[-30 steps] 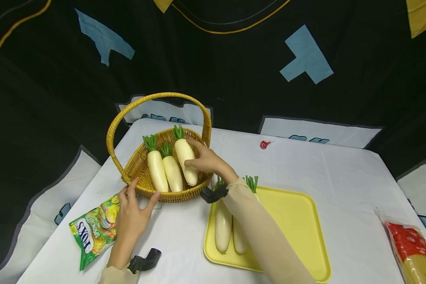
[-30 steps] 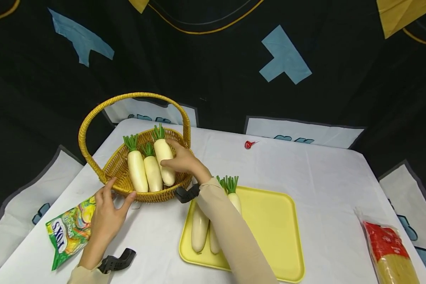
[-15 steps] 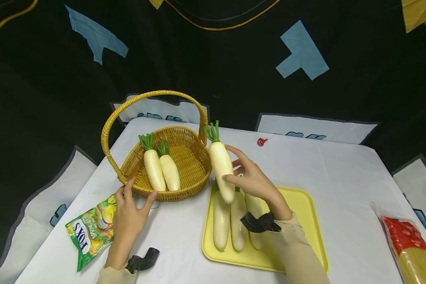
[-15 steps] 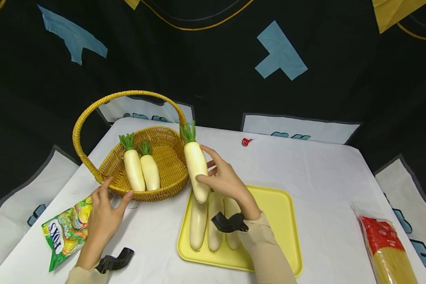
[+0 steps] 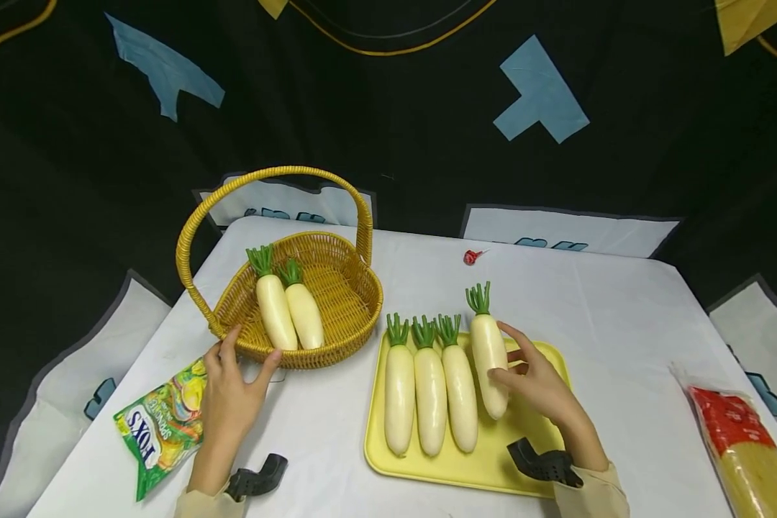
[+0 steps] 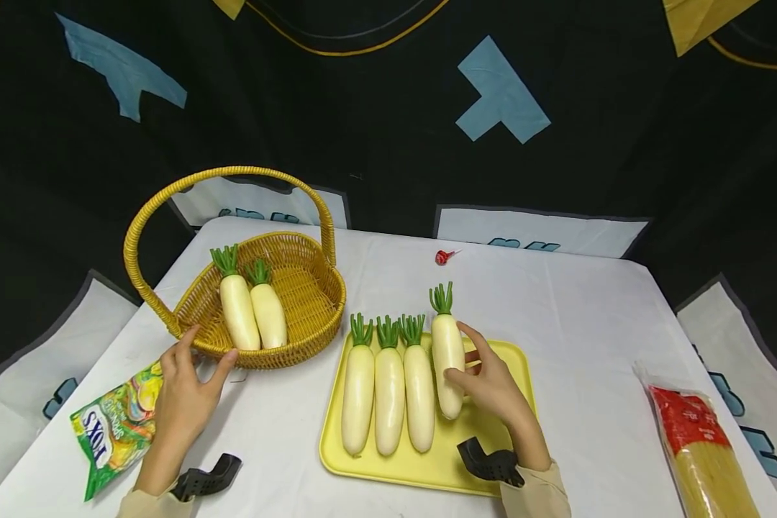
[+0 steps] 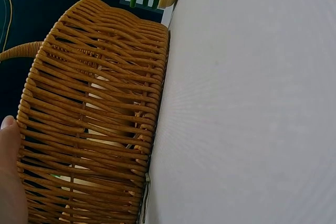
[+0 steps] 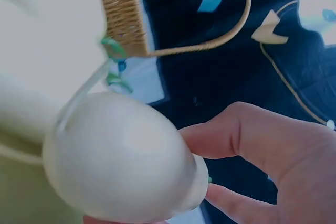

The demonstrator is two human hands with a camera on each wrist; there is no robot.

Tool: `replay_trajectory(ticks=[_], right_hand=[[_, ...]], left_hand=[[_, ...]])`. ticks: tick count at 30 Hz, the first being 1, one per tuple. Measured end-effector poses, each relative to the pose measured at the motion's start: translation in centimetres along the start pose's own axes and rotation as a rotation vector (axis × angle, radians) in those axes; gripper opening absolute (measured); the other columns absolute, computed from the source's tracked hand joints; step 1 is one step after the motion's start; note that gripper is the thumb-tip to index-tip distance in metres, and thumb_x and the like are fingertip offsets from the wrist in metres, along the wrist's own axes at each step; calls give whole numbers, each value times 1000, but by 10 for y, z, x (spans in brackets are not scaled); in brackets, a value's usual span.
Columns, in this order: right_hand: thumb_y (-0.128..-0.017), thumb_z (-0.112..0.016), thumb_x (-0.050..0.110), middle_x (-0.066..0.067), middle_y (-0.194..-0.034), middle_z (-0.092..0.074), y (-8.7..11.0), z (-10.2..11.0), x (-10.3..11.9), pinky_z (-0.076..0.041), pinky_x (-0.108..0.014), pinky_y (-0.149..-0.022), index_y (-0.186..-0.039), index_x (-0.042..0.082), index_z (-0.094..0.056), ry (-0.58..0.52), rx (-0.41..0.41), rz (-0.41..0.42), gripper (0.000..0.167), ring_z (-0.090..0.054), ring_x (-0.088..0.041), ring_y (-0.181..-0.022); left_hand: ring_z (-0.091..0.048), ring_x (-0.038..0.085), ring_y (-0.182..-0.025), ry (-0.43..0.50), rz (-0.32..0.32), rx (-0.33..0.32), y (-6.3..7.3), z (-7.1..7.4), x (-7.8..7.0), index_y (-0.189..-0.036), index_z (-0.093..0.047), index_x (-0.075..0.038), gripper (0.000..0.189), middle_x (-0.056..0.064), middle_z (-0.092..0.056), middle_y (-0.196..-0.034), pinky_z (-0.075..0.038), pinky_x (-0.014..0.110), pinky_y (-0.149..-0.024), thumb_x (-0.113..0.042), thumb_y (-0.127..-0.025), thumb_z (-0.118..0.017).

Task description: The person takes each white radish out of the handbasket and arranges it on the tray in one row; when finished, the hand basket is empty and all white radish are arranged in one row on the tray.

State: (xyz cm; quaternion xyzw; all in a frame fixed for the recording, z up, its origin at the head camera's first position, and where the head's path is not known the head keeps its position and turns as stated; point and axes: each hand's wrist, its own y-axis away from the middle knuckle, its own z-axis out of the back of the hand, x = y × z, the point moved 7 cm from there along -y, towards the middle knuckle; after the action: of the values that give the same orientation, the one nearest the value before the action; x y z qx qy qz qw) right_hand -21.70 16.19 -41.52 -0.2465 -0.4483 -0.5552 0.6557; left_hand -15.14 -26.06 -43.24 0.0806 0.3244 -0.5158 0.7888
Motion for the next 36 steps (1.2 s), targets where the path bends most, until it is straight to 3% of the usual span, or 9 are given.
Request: replay_trajectory(ticks=[7,16,24,36], right_hand=[[-82,-65,20,-20,-110,-48,9,-10,-25,-47,-33,-62,-141,30,-26,-26,30,-96,72,-54,-20,-80],[-82,-65,18,-18,-106,-51,13,-20,-27,-48,-31,-59,-142,24,-26,-9,47,-106,72,-53,-18,-79],[-83,-64,29,-14,-111,-56,13,-21,-25,-45,-30,-74,-142,14,-24,99,14,-98,72,-56,-23,-100],[-85,-57,45,-19,-122,-52,12,-16,-27,-47,-40,-82,-143,12,-19,178,16,-138,77,-53,-29,-110]], left_hand=[[-50,49,-89,7,8,-7,0,0,1,-144,-19,-23,79,26,-28,-134,-38,47,-52,-55,-82,-55],[-50,49,-89,10,7,-15,1,1,1,-144,-19,-24,78,26,-28,-133,-38,48,-53,-55,-82,-55],[-50,49,-89,6,2,-16,2,0,2,-143,-20,-21,79,26,-28,-132,-39,49,-54,-54,-82,-56],[-50,49,-90,7,0,-7,1,-2,0,-144,-18,-24,79,26,-28,-133,-39,50,-56,-55,-82,-55]])
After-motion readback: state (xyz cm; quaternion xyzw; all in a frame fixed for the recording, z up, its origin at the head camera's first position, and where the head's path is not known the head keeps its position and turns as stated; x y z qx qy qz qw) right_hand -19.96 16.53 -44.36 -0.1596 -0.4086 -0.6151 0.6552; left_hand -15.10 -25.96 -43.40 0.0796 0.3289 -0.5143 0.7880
